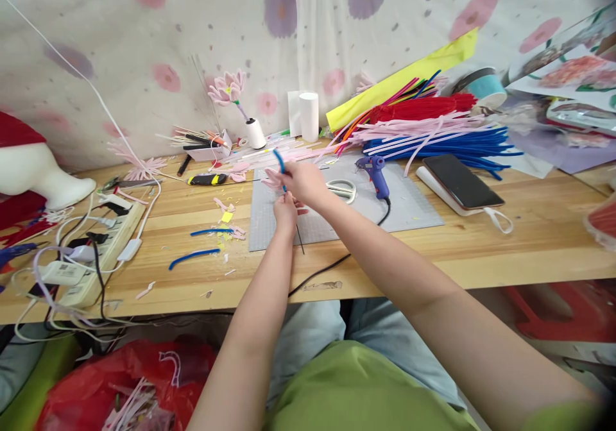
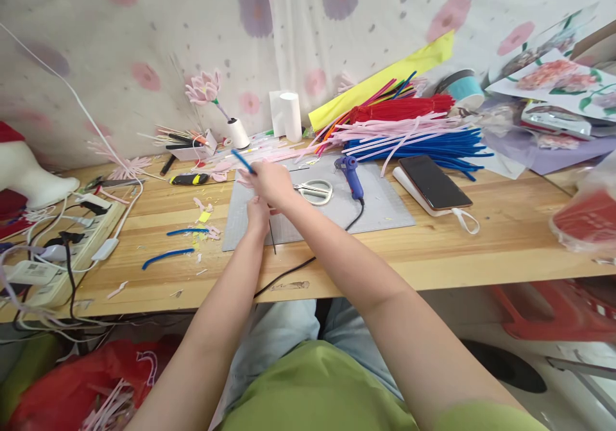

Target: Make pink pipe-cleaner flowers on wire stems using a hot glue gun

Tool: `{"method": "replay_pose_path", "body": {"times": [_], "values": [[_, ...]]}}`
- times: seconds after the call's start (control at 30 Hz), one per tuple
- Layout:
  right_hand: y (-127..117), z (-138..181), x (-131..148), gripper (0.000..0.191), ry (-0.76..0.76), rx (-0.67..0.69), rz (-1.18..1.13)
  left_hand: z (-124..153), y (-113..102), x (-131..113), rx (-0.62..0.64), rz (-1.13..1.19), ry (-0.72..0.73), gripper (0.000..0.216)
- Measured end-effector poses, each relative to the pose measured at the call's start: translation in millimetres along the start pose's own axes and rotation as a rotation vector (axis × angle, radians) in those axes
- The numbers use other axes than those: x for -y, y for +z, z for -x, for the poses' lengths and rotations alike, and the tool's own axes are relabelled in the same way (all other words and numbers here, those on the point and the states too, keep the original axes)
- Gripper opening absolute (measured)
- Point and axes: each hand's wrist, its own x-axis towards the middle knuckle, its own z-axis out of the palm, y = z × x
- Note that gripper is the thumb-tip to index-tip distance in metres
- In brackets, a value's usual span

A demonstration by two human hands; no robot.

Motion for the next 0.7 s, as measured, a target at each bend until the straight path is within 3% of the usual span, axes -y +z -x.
{"method": "replay_pose_path", "body": {"times": [0.13,0.27,0.37,0.53,0.7], "values": [[-19.9,-2.3,-29.1,0.02,0.036,-0.047,-0.342,8.0,3.5,-5.7,-0.054,-0.068,-0.004,0.022],[-27.8,-2.5,-51.1,0.018,0.101,-0.132,-0.499,14.1,7.5,-10.1,-0.035,-0.002,-0.037,0.021],[-30.5,-2.8,-59.2,0.015,0.269,-0.193,-0.666,17.5,8.1,-15.2,0.039,0.124,-0.134,0.021],[-27.5,1.5,-70.8,0.017,0.576,-0.227,-1.081,17.6,0.2,-24.1,0.235,0.525,-0.399,0.024],[-19.6,3.1,-79.2,0.023,0.767,-0.202,-1.278,20.6,-6.5,-26.6,0.33,0.693,-0.337,0.03]]}}
